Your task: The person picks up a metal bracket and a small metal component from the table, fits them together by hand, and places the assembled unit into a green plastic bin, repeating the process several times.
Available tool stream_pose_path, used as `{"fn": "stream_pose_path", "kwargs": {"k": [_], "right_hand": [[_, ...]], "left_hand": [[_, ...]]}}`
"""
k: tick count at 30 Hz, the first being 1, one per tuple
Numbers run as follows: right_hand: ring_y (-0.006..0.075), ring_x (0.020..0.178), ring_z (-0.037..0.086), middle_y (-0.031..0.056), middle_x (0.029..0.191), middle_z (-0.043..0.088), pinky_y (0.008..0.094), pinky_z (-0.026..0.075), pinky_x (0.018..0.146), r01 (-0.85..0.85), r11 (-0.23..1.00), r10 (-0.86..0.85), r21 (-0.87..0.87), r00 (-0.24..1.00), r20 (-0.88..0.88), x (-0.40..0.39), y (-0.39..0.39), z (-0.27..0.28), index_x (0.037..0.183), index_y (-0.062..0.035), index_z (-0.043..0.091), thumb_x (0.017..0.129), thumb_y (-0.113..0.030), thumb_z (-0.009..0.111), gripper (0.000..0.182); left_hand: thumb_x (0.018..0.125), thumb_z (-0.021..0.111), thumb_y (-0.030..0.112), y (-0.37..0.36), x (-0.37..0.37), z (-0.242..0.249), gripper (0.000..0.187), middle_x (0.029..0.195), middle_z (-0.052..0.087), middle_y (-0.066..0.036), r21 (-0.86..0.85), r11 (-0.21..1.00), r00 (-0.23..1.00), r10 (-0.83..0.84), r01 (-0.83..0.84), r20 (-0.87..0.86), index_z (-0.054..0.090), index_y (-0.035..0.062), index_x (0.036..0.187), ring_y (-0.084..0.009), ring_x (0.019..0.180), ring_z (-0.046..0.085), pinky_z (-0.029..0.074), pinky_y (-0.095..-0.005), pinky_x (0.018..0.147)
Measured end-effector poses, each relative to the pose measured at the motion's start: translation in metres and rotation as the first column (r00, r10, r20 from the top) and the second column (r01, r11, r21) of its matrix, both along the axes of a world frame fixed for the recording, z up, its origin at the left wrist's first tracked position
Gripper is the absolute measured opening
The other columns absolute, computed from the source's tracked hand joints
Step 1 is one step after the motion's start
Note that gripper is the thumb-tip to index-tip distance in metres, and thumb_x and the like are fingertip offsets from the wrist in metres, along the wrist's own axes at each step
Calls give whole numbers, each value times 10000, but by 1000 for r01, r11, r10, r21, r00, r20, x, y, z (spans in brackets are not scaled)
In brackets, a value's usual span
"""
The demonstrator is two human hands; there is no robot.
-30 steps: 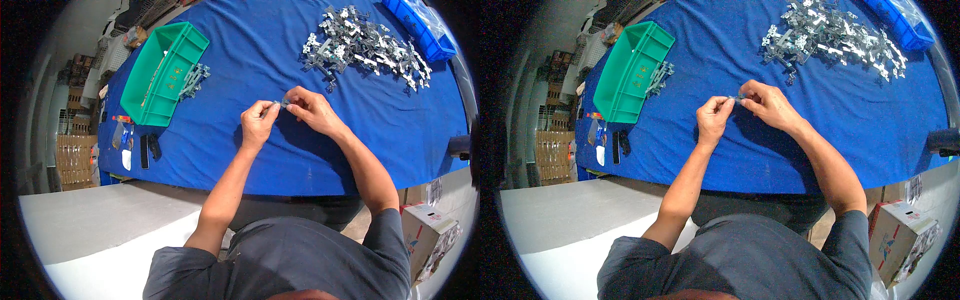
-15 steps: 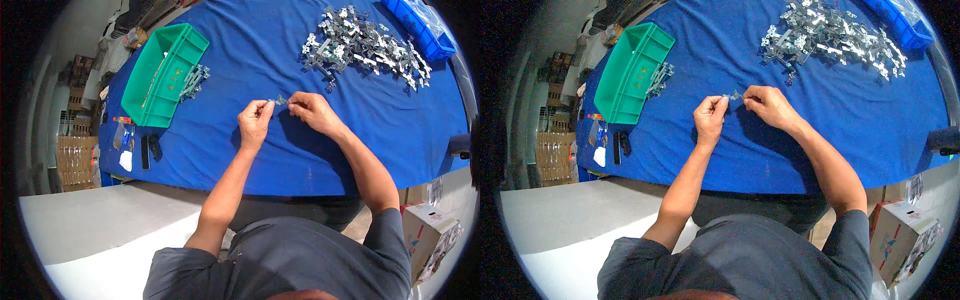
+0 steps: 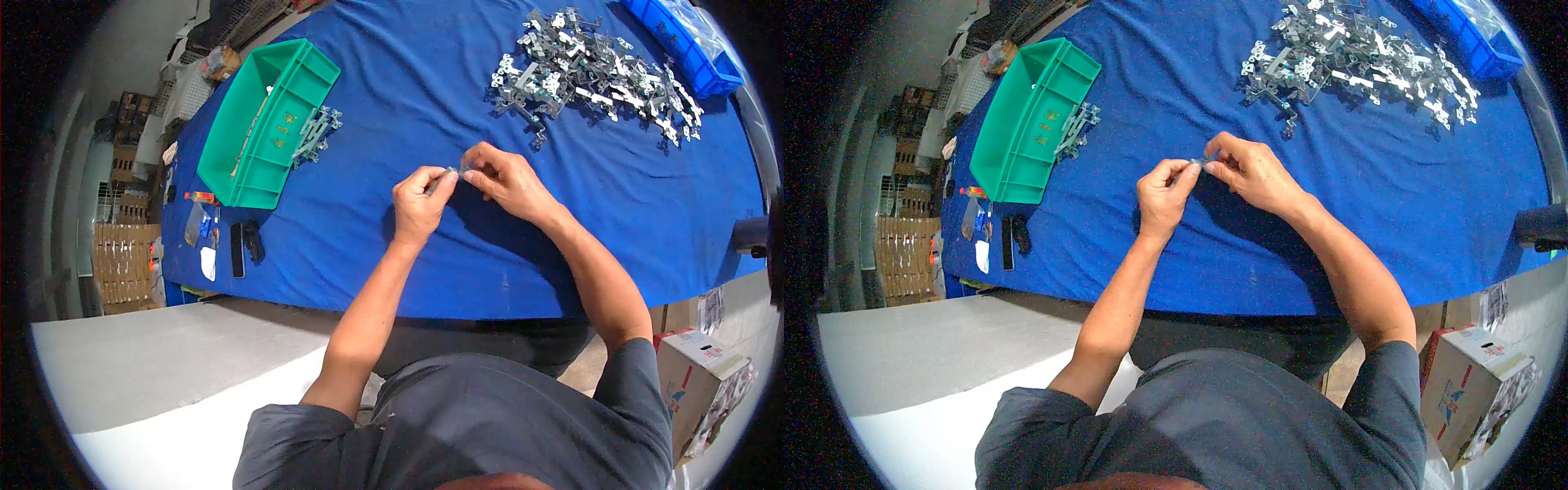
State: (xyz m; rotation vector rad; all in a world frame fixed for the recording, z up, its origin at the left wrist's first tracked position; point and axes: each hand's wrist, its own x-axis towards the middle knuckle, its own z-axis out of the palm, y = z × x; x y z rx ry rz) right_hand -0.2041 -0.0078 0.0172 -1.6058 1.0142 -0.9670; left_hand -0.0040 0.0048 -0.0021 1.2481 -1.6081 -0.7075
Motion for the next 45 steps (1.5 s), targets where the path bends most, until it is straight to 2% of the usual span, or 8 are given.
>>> {"fn": "stream_pose_path", "kwargs": {"k": [5,8,11,24,33,39,42,45], "right_hand": [[200,694,619,88,744,626,346,501,646,122,903,-148,-412,988,-33,4,-4,-13,1002,-3,656,970,-166,658,166],[200,685,623,90,757,654,340,500,644,218,951,-202,-221,975,92,1,-4,-1,1019,0,665,977,-164,641,171],[198,681,636,95,780,690,343,504,642,64,993,-64,102,998,-1,-5,-5,-1,1043,4,676,985,-158,620,181],[272,778,699,156,848,703,392,529,698,23,990,-44,-140,988,-151,-2,-2,-5,1005,11,678,932,-91,623,137],[305,761,672,144,851,681,399,524,697,1,1000,-1,3,998,-63,-1,2,9,1042,-5,663,924,-102,674,154],[220,796,651,104,829,656,356,516,705,105,915,-132,-389,990,-45,2,-2,-6,1044,-13,665,949,-124,663,146],[211,763,650,94,833,682,347,519,698,205,959,-190,-195,977,93,-2,-6,-4,1052,-6,677,972,-135,634,157],[216,749,669,103,841,715,353,530,705,33,995,-31,98,999,-21,-7,-8,-6,1080,-1,684,990,-140,601,185]], "left_hand": [[903,758,125,1,-2,5,143,661,600,11,-3,1000,1000,-6,6,19,709,-8,883,-41,612,500,420,-253,544],[911,755,125,0,0,-1,145,657,581,37,51,999,998,19,-16,-60,707,-9,882,-28,609,473,397,-240,536],[938,738,125,-2,5,-9,125,703,575,60,121,992,987,41,-23,-154,706,7,916,-9,604,456,363,-210,516],[954,728,110,-2,6,-10,104,733,575,74,119,993,986,19,1,-166,711,9,936,2,643,446,352,-191,543],[931,747,98,0,2,-3,91,752,610,77,99,995,996,19,-11,-90,733,8,933,-5,669,483,393,-197,577],[904,762,113,2,-3,5,135,665,593,41,3,1000,1000,-15,15,3,709,-8,875,-17,616,488,409,-229,544],[937,743,112,-2,3,-6,111,732,617,52,41,999,998,7,-5,-59,719,4,926,-5,626,485,386,-201,536],[946,738,127,-2,6,-8,119,720,596,56,141,990,974,50,-19,-219,709,14,921,-1,591,464,360,-194,503]]}}
